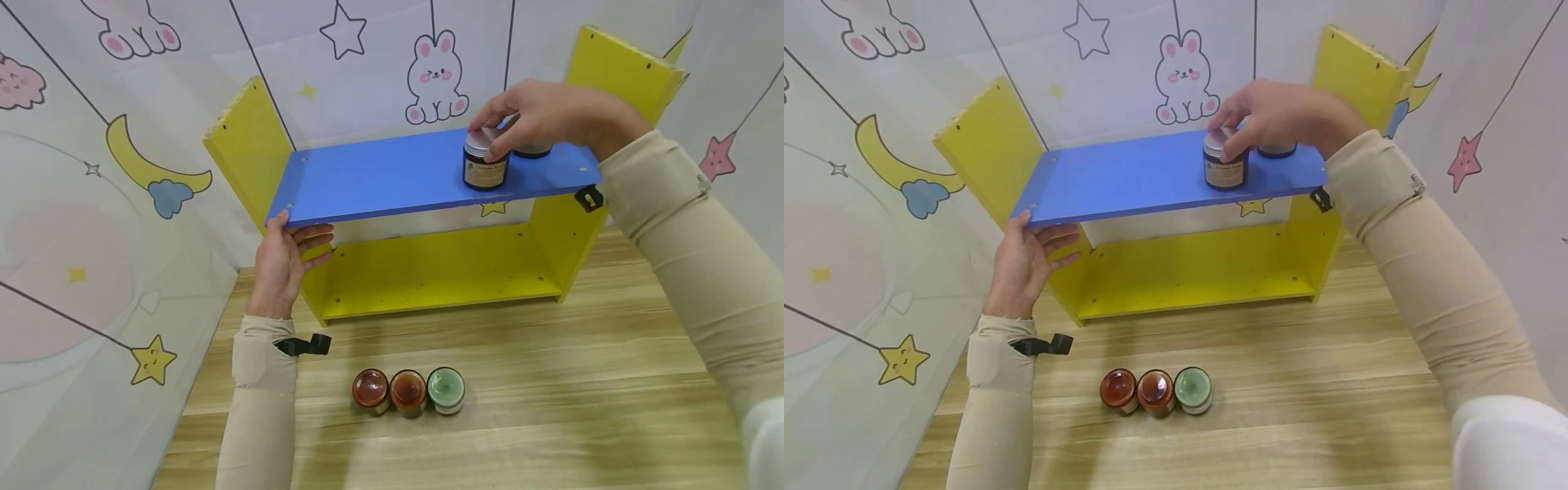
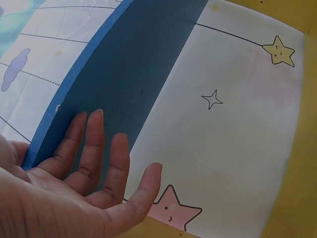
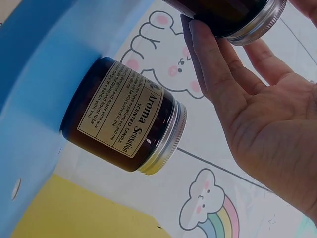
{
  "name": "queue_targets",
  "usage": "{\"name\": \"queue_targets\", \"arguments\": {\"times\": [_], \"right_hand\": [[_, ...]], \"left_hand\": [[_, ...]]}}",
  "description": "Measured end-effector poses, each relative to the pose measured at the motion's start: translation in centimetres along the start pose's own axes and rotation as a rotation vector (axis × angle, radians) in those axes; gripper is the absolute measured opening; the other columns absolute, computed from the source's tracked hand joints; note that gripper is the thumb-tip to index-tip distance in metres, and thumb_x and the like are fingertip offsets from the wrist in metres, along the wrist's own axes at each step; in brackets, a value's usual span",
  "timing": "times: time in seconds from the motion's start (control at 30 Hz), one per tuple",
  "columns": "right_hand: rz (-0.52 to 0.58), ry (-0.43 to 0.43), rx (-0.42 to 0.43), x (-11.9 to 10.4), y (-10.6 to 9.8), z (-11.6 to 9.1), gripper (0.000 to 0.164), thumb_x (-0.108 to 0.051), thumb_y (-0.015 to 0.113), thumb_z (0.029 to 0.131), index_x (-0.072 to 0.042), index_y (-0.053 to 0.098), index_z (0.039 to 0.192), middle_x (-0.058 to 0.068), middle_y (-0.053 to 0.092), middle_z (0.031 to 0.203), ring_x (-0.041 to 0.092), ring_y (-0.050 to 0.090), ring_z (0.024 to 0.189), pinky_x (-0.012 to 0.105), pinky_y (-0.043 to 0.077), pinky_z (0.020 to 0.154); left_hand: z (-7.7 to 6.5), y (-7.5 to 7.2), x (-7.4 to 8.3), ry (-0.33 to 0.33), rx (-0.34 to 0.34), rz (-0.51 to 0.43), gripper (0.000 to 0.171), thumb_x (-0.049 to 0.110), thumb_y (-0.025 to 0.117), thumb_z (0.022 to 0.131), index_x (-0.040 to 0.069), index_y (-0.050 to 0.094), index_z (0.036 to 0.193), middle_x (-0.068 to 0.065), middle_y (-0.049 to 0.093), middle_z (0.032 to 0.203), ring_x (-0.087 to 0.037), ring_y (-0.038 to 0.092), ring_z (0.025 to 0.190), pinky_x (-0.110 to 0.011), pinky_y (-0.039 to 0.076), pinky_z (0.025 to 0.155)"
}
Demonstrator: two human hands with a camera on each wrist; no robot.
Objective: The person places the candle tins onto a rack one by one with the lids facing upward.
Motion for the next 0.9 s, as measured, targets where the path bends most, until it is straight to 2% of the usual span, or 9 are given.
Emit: {"name": "queue_targets", "arguments": {"times": [0.2, 0.4, 0.57, 0.9], "right_hand": [[-0.019, 0.002, -0.011, 0.0, -0.2, 0.6, 0.061, -0.039, 0.070, 0.095, -0.021, 0.051, 0.149, 0.010, 0.042, 0.150, 0.033, 0.033, 0.136, 0.057, 0.027, 0.114], [-0.019, -0.004, 0.001, 0.1, -0.5, 1.1, 0.062, -0.039, 0.070, 0.095, -0.019, 0.050, 0.150, 0.010, 0.046, 0.145, 0.032, 0.036, 0.133, 0.054, 0.029, 0.114], [-0.024, -0.002, -0.006, 0.1, -0.7, 1.4, 0.065, -0.040, 0.070, 0.095, -0.018, 0.048, 0.152, 0.011, 0.046, 0.146, 0.032, 0.038, 0.133, 0.056, 0.027, 0.115], [-0.079, 0.010, -0.002, 0.0, -1.0, 2.2, 0.064, -0.041, 0.066, 0.096, -0.017, 0.047, 0.153, 0.015, 0.044, 0.148, 0.036, 0.037, 0.133, 0.060, 0.027, 0.114]], "left_hand": [[0.0, 0.0, 0.0, -0.002, 0.006, 0.012, 0.059, 0.048, 0.031, 0.109, 0.015, 0.028, 0.158, -0.006, 0.071, 0.108, -0.025, 0.065, 0.105, -0.051, 0.046, 0.098], [-0.1, 0.0, 0.0, -0.001, 0.001, 0.008, 0.058, 0.048, 0.030, 0.109, 0.015, 0.032, 0.156, -0.005, 0.072, 0.107, -0.025, 0.064, 0.105, -0.056, 0.042, 0.103], [-0.1, 0.0, 0.0, 0.001, -0.002, 0.002, 0.057, 0.048, 0.029, 0.109, 0.016, 0.030, 0.157, -0.004, 0.072, 0.107, -0.025, 0.064, 0.105, -0.059, 0.039, 0.106], [-0.1, 0.0, 0.1, 0.005, -0.002, 0.000, 0.057, 0.047, 0.030, 0.109, 0.013, 0.034, 0.155, -0.006, 0.072, 0.108, -0.026, 0.064, 0.105, -0.056, 0.043, 0.102]]}}
Point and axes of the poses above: each hand's wrist, its own z-axis towards the middle knuckle, its own y-axis out of the palm, x = y × z, the point moved 4 cm from there along z, towards the middle knuckle
